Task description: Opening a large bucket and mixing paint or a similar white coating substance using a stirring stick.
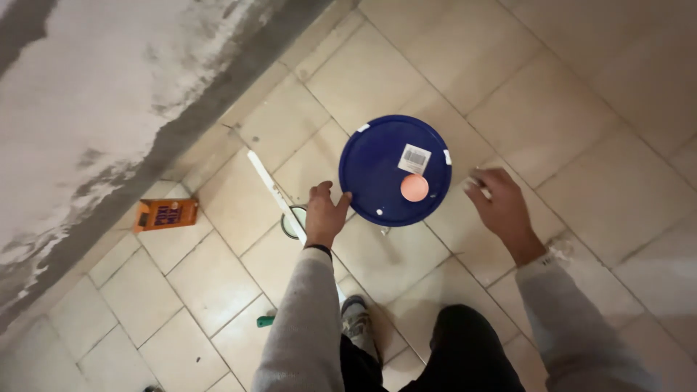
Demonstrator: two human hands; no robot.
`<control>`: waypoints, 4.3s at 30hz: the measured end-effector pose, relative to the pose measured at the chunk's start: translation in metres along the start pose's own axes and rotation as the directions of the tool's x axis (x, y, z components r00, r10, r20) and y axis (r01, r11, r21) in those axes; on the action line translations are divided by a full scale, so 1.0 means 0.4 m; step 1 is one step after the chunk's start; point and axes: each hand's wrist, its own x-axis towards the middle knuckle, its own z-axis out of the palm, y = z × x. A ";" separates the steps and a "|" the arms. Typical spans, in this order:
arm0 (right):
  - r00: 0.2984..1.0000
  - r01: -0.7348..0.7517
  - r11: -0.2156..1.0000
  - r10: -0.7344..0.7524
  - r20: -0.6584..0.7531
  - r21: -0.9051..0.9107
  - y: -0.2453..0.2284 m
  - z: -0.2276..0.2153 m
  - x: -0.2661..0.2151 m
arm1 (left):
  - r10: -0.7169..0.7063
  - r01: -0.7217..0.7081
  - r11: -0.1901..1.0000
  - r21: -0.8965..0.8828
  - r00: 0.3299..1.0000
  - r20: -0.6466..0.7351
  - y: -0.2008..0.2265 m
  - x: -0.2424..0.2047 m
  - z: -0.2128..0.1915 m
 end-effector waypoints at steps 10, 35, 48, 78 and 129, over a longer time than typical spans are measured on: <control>0.589 0.736 0.635 -0.428 0.686 -0.236 -0.235 0.142 0.263 | 0.190 -0.189 0.981 -0.031 0.981 0.030 0.146 -0.031 -0.049; 0.811 0.260 0.909 -0.024 0.584 -0.325 -0.281 -0.098 0.215 | 0.168 -0.170 0.984 -0.061 0.985 -0.028 0.189 -0.202 -0.221; 0.541 0.665 0.745 -0.431 0.722 -0.054 -0.532 -0.264 -0.067 | 0.518 -0.512 0.813 -0.276 0.853 -0.056 0.419 -0.445 -0.259; 0.423 0.692 0.693 -0.616 0.664 0.202 -0.634 -0.355 -0.247 | 0.725 -0.663 0.638 -0.392 0.689 0.014 0.421 -0.559 -0.336; 0.970 -0.030 0.870 0.144 0.195 -0.491 0.102 -0.289 -0.242 | -0.415 0.425 0.903 -0.058 0.900 0.133 -0.029 0.154 0.083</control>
